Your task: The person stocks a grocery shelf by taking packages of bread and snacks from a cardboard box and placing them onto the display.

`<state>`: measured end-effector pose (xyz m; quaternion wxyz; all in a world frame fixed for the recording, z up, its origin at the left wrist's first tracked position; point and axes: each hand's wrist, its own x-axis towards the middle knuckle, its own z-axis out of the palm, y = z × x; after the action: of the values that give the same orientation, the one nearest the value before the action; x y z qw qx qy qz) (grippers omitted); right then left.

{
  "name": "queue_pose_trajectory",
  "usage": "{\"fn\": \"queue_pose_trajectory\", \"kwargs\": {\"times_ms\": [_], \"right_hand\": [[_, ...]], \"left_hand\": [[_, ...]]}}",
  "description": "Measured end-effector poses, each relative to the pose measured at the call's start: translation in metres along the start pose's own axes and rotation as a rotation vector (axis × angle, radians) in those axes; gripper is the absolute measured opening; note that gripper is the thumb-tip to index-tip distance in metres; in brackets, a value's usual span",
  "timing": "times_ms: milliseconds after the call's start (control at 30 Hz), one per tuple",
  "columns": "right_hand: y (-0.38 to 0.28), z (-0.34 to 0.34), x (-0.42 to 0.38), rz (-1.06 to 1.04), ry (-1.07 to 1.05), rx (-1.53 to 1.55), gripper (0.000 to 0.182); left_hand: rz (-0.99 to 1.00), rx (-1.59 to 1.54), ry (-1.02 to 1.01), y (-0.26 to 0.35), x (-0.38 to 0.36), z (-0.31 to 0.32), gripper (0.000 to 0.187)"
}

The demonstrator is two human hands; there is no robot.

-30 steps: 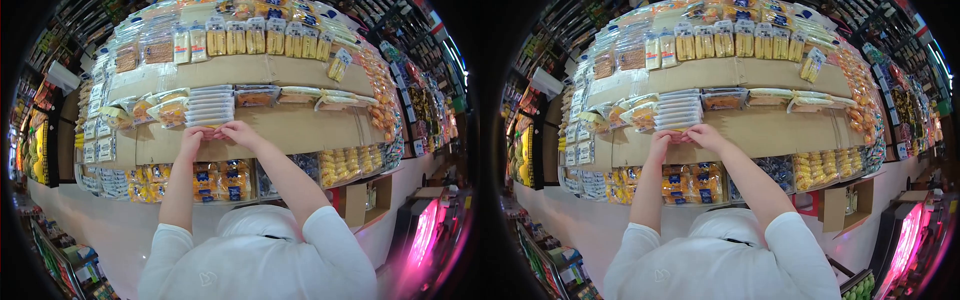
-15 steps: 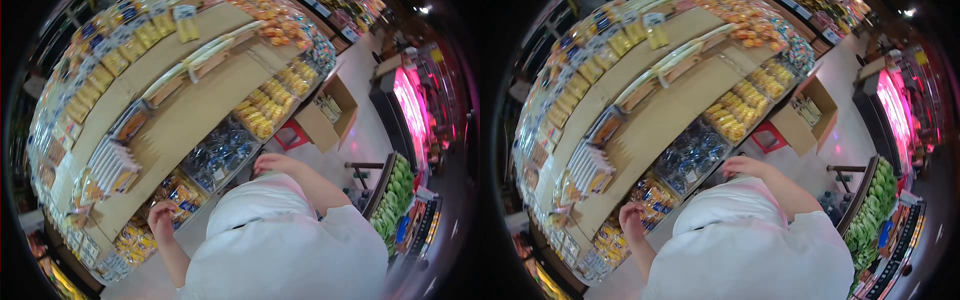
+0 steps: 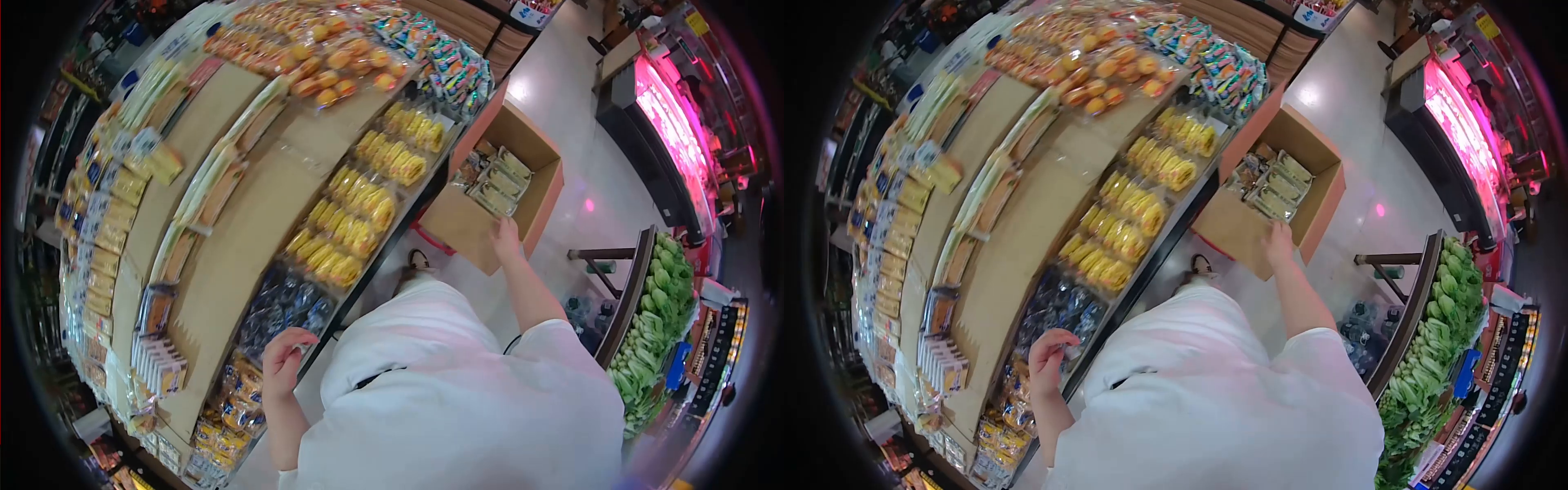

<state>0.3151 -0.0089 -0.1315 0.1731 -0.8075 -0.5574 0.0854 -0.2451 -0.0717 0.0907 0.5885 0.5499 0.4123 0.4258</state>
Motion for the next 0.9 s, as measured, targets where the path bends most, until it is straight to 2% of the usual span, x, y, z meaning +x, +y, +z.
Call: {"fn": "queue_pose_trajectory", "kwargs": {"times_ms": [33,133,233,333,433,467,533,600,700,800,900], "right_hand": [[0.007,0.000,0.014,-0.055,0.046,-0.005,0.049],[0.027,0.002,0.041,-0.003,-0.387,0.116,0.055],[0.011,-0.023,0.062,-0.017,-0.692,-0.016,0.056],[0.023,-0.011,0.078,-0.033,-0.756,-0.010,0.050],[0.042,0.003,0.104,0.038,-0.680,0.329,0.039],[0.045,0.011,0.118,0.059,-0.646,0.344,0.037],[0.052,0.033,0.148,0.102,-0.590,0.366,0.033],[0.085,0.085,0.176,0.174,-0.555,0.352,0.031],[0.107,0.117,0.212,0.035,-0.637,0.043,0.039],[0.089,0.100,0.231,-0.197,-0.798,-0.239,0.037],[0.089,0.131,0.241,-0.419,-0.988,-0.534,0.056]], "left_hand": [[-0.033,-0.014,-0.004,-0.002,0.018,0.019,0.043],[-0.054,-0.096,0.062,-0.004,0.068,0.083,0.042],[-0.105,-0.061,0.033,-0.006,0.109,0.124,0.043],[-0.148,0.007,0.021,-0.013,0.134,0.146,0.044],[-0.174,0.033,0.054,-0.018,0.153,0.158,0.044],[-0.180,0.037,0.074,-0.020,0.158,0.162,0.045],[-0.221,0.040,0.112,-0.025,0.165,0.169,0.045],[-0.276,0.038,0.151,-0.032,0.173,0.174,0.046],[-0.326,0.079,0.126,-0.043,0.183,0.177,0.047],[-0.365,0.171,0.097,-0.048,0.195,0.180,0.048],[-0.409,0.227,0.079,-0.048,0.205,0.184,0.048]]}}
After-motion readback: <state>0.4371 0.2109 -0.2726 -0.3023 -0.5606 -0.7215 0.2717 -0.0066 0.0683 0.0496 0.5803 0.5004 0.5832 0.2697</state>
